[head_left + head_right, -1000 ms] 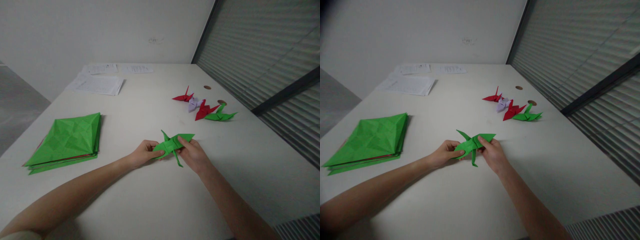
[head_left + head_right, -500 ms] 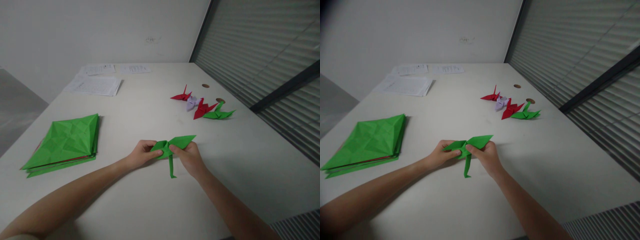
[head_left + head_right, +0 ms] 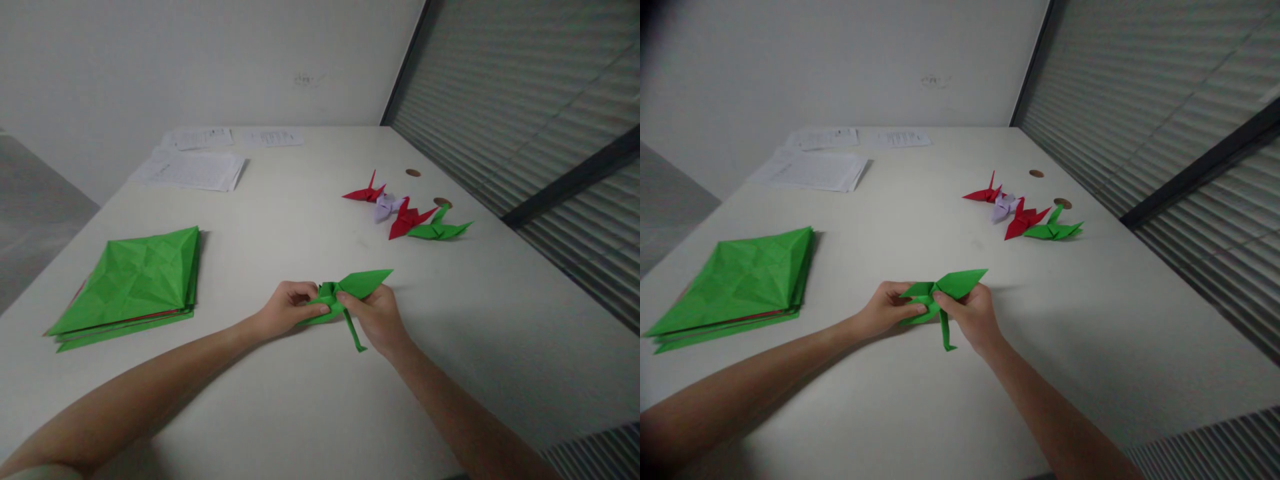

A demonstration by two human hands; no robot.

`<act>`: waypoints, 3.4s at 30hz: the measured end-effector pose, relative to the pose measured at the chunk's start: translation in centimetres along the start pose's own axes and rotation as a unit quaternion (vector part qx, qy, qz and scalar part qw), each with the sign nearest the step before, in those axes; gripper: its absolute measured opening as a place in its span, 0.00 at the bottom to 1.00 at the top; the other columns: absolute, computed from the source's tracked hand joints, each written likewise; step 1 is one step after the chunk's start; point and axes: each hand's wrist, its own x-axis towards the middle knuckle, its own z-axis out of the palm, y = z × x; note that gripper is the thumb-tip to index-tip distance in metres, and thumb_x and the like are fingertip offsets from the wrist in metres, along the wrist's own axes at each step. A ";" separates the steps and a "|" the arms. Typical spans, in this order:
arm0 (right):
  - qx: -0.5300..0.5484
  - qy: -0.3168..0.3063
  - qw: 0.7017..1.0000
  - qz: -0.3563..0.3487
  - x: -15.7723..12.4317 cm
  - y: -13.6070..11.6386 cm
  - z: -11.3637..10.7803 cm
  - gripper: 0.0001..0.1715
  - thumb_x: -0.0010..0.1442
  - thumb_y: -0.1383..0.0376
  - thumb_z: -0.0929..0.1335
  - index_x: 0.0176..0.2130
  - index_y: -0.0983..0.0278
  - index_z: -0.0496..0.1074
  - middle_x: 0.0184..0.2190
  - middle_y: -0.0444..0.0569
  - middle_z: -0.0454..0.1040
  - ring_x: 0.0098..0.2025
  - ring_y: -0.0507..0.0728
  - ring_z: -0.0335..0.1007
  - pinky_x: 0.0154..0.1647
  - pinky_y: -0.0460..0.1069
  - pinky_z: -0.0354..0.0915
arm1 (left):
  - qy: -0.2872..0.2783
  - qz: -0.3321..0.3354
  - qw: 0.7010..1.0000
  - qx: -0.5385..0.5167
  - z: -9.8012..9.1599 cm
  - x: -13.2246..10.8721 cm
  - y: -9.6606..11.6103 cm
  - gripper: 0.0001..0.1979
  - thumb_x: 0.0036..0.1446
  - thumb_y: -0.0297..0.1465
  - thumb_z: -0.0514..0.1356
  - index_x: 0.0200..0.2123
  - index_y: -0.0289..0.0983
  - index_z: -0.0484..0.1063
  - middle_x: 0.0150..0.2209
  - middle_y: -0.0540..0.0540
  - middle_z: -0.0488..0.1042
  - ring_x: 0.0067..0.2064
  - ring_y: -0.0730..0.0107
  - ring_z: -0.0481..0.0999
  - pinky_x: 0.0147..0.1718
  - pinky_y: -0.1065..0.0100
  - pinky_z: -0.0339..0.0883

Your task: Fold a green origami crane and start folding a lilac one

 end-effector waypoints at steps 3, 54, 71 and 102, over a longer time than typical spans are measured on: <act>0.042 -0.017 0.999 0.014 0.1 0.1 0.0 0.10 0.47 0.59 0.76 0.27 0.62 0.78 0.27 0.44 0.78 0.30 0.53 0.70 0.35 0.50 0.67 | -0.001 -0.004 0.999 -0.034 0.1 0.1 0.1 0.19 0.46 0.40 0.71 0.21 0.31 0.69 0.24 0.51 0.68 0.27 0.78 0.65 0.26 0.73 0.59; 0.142 -0.021 0.977 0.159 0.9 -0.3 -0.1 0.18 0.39 0.57 0.80 0.28 0.63 0.77 0.25 0.44 0.74 0.28 0.53 0.69 0.30 0.49 0.67 | 0.030 -0.089 0.994 -0.061 0.6 -0.1 0.3 0.26 0.45 0.51 0.68 0.22 0.33 0.69 0.15 0.51 0.70 0.16 0.79 0.65 0.15 0.77 0.55; 0.205 0.059 0.961 0.176 2.3 0.0 -1.6 0.13 0.42 0.61 0.79 0.25 0.63 0.75 0.26 0.44 0.77 0.27 0.53 0.70 0.27 0.48 0.67 | 0.008 -0.114 0.978 -0.177 0.3 0.5 0.0 0.21 0.45 0.42 0.72 0.23 0.31 0.69 0.17 0.51 0.70 0.17 0.79 0.69 0.18 0.76 0.61; 0.162 -0.038 0.976 0.141 0.1 0.5 1.4 0.18 0.45 0.59 0.77 0.37 0.61 0.76 0.33 0.46 0.80 0.35 0.55 0.75 0.38 0.51 0.68 | 0.230 0.075 0.970 -0.029 -0.5 1.4 0.3 0.14 0.51 0.37 0.67 0.32 0.35 0.67 0.32 0.50 0.73 0.32 0.70 0.78 0.31 0.68 0.74</act>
